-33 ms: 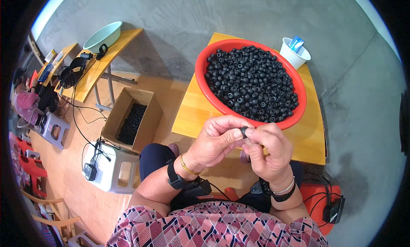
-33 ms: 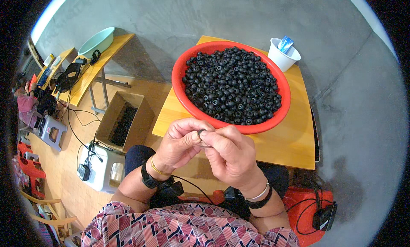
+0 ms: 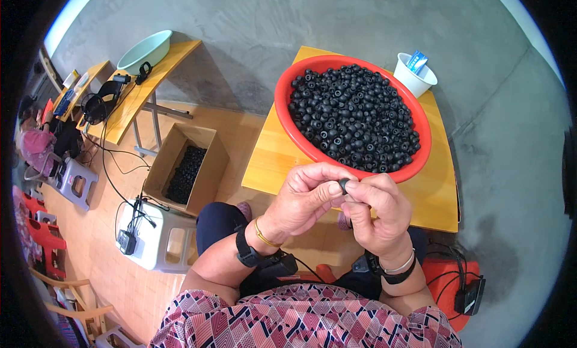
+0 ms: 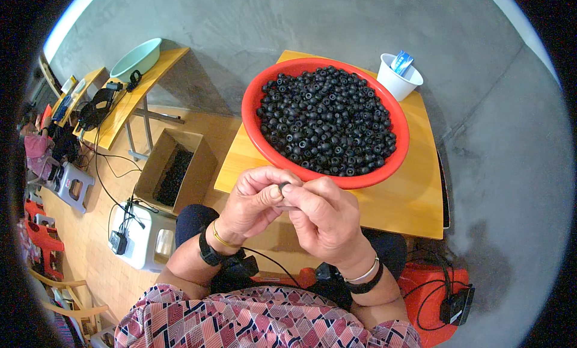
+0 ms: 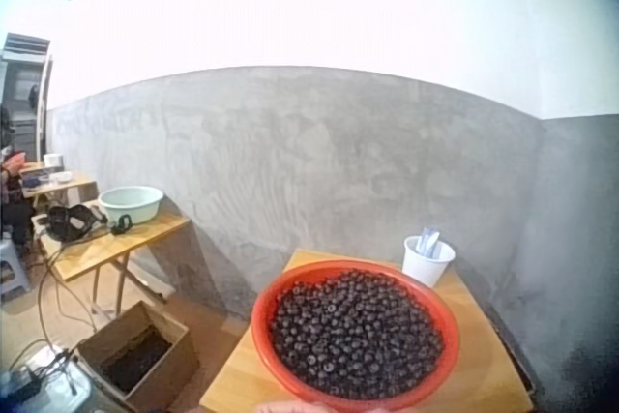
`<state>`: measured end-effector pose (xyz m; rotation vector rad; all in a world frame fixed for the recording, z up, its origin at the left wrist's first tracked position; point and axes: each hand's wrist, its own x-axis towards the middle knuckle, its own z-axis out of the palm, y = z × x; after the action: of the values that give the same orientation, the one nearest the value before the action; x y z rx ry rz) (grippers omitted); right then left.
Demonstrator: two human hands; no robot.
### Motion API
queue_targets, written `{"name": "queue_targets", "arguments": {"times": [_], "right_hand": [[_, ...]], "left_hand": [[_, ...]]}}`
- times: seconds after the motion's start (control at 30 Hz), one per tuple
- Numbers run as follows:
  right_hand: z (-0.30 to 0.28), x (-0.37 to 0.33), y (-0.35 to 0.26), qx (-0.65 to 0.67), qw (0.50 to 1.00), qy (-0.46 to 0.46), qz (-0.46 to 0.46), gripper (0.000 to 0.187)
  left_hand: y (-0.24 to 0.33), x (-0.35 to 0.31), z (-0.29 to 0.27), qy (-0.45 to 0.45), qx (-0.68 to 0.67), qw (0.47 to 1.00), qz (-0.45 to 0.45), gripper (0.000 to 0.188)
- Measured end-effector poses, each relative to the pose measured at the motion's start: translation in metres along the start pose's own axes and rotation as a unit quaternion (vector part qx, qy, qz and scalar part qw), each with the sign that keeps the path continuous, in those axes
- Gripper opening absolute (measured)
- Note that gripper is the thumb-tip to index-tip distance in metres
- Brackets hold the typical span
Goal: Using a small blade to trim the ends or process black seeds from a large red bowl.
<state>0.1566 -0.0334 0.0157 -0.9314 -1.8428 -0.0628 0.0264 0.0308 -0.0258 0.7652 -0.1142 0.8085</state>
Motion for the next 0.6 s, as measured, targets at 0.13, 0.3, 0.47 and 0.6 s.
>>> {"name": "queue_targets", "arguments": {"times": [0.13, 0.3, 0.47, 0.6], "right_hand": [[0.001, -0.002, 0.001, -0.007, 1.000, 0.008, 0.006, 0.026], [0.001, -0.002, 0.003, -0.049, 0.998, -0.003, -0.032, 0.034], [0.005, -0.005, -0.001, -0.011, 0.999, -0.043, 0.002, 0.026], [0.001, -0.002, -0.009, 0.103, 0.988, -0.034, 0.111, 0.010]], "left_hand": [[-0.002, -0.001, 0.002, 0.022, -0.018, 1.000, -0.003, 0.019], [-0.005, -0.002, 0.000, 0.039, -0.040, 0.998, 0.000, 0.019], [0.000, -0.001, -0.001, 0.046, -0.031, 0.998, 0.010, 0.019], [0.003, 0.001, -0.001, 0.009, -0.047, 0.999, -0.001, 0.021]]}}
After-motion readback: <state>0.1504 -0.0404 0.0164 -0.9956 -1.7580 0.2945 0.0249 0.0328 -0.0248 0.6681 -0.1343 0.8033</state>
